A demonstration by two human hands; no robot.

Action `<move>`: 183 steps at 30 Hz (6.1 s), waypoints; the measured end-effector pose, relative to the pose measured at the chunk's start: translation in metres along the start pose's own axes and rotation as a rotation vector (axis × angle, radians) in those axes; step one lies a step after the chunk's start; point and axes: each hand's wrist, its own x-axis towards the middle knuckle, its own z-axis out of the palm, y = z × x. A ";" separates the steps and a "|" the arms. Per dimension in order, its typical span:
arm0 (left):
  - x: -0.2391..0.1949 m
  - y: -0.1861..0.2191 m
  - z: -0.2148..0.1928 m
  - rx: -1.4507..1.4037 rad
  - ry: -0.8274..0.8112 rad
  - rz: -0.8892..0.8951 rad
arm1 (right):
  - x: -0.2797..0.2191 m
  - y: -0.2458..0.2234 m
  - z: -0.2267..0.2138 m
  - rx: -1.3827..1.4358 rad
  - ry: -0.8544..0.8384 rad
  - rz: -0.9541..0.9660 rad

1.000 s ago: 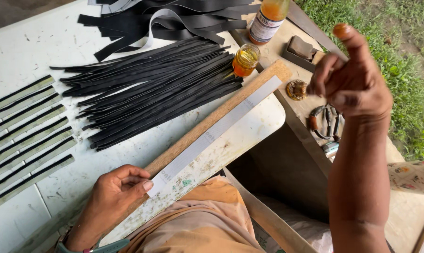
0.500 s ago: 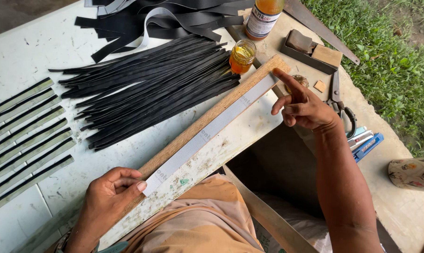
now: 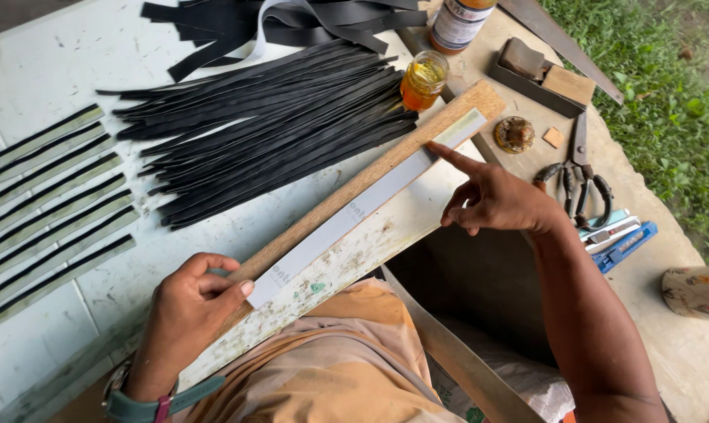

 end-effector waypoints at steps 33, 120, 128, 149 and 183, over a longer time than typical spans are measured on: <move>-0.028 -0.006 -0.008 0.111 0.200 0.413 | -0.003 -0.089 0.212 -0.966 -0.138 -0.292; -0.052 -0.017 -0.019 0.078 0.423 0.710 | -0.012 -0.106 0.174 -0.703 -0.111 0.018; -0.057 -0.025 -0.028 0.056 0.519 0.770 | -0.016 -0.111 0.206 -0.792 0.025 -0.230; -0.047 -0.030 0.012 0.211 0.389 0.630 | -0.005 -0.077 0.218 -1.119 0.165 -0.419; -0.049 -0.028 0.022 0.149 0.434 0.558 | 0.112 -0.008 -0.059 -1.009 0.819 -0.194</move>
